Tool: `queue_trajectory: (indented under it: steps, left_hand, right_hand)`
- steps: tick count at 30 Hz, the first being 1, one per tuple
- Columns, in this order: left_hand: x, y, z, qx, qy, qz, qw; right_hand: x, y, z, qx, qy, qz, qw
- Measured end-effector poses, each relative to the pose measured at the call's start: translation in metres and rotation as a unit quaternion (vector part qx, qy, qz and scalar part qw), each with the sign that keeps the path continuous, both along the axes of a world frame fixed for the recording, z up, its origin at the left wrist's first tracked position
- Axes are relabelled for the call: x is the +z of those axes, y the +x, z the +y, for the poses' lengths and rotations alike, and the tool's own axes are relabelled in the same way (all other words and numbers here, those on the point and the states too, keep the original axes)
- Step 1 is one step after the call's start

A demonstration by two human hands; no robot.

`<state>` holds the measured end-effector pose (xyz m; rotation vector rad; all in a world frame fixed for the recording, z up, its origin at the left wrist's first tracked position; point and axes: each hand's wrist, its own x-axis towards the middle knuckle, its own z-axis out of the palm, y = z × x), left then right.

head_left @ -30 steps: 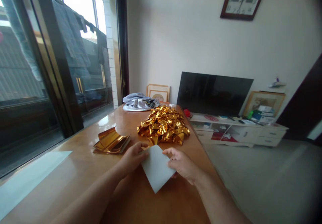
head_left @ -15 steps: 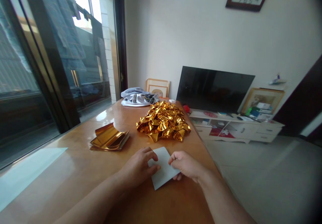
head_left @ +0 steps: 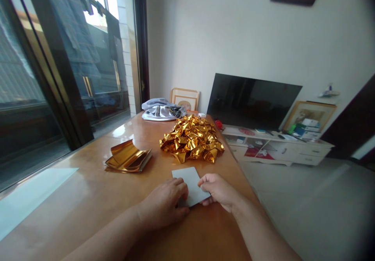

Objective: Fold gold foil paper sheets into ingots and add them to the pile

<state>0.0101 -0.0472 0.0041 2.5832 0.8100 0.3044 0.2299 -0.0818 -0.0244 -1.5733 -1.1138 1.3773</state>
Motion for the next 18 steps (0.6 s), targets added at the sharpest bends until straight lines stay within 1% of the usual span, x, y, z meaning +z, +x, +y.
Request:
queue_trajectory:
  steps: [3, 5, 8, 11, 13, 15, 17, 18]
  left_hand:
    - [0.004, -0.001, -0.002, 0.0, 0.02, 0.016, 1.0]
    - [0.004, -0.001, -0.002, 0.001, 0.035, 0.021, 0.999]
    - [-0.001, 0.0, -0.001, 0.0, 0.049, 0.014, 0.999]
    - [-0.006, 0.0, 0.001, -0.003, 0.054, 0.007, 0.999]
    - [-0.008, 0.0, 0.003, -0.009, 0.058, 0.005, 0.998]
    - [-0.008, 0.0, 0.004, -0.018, 0.063, 0.005, 0.998]
    - [-0.008, 0.0, 0.004, -0.025, 0.068, 0.006, 0.997]
    - [-0.008, 0.0, 0.005, -0.028, 0.07, 0.007, 0.997]
  right_hand:
    - [0.0, 0.0, 0.0, -0.007, 0.003, 0.012, 1.0]
    - [0.0, 0.0, 0.001, -0.009, 0.003, 0.025, 1.0]
    - [0.0, 0.0, 0.001, -0.012, 0.001, 0.034, 0.999]
    - [0.002, -0.001, -0.001, -0.002, -0.005, 0.013, 1.0]
    - [0.003, -0.002, -0.003, 0.01, -0.007, -0.027, 1.0]
    - [0.005, -0.001, -0.005, 0.027, -0.001, -0.098, 0.995]
    - [0.007, 0.002, -0.008, 0.041, 0.035, -0.195, 0.979]
    - [0.009, 0.004, -0.009, 0.044, 0.063, -0.244, 0.967]
